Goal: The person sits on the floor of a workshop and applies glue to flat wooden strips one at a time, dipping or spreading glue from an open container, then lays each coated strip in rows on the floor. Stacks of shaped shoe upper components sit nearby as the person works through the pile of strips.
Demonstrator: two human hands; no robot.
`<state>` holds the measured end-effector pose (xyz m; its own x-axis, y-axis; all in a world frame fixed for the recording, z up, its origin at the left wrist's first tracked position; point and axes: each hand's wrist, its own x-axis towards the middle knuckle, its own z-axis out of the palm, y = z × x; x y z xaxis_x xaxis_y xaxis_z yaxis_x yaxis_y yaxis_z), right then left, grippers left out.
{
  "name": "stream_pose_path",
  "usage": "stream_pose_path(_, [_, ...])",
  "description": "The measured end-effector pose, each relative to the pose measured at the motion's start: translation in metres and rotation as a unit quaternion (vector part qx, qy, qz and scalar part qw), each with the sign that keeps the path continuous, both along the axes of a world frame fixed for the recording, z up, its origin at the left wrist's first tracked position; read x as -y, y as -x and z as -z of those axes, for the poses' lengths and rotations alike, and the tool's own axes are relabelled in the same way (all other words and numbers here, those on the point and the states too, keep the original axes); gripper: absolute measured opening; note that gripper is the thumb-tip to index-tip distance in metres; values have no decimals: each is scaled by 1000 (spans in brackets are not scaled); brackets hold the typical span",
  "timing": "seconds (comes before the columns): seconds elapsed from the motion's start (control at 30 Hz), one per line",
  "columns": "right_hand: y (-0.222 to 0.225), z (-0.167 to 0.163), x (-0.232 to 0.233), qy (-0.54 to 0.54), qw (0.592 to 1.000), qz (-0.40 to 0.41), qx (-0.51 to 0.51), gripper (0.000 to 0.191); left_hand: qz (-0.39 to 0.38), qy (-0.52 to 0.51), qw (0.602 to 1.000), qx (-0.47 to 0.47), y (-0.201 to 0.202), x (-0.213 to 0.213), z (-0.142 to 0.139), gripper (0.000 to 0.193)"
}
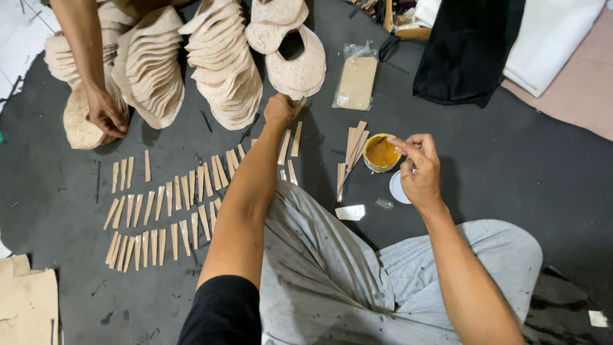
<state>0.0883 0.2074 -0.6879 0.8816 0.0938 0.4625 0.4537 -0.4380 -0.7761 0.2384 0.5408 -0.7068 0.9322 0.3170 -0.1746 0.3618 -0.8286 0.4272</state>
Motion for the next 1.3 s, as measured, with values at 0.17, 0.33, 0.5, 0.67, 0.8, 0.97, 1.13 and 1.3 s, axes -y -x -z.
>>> stream_pose_path(0.17, [-5,4,-2,-7,1000,1,-18,66,0,-30,1000,3,-16,-4,27,12])
stream_pose_path(0.33, [-7,8,-4,-3,1000,4,-22,65,-1,-85,996,22,-17,-7,43,12])
stream_pose_path(0.5, [-8,12,-5,10,1000,-2,-17,64,-13,-117,993,14,-12,-5,36,15])
stream_pose_path(0.67, [-8,15,-5,11,1000,-3,-19,63,141,-108,980,85,-5,44,32,18])
stream_pose_path(0.8, [-6,14,-3,15,1000,2,-26,60,167,-19,985,-25,14,107,40,28])
stream_pose_path(0.97, [-6,14,5,13,999,9,-30,61,199,35,978,-46,30,130,52,39])
stream_pose_path(1.13, [-8,16,5,18,999,0,-35,59,199,123,970,-61,29,120,61,26])
stream_pose_path(1.3, [-8,17,5,23,999,-9,-23,57,142,242,939,-198,29,113,61,21])
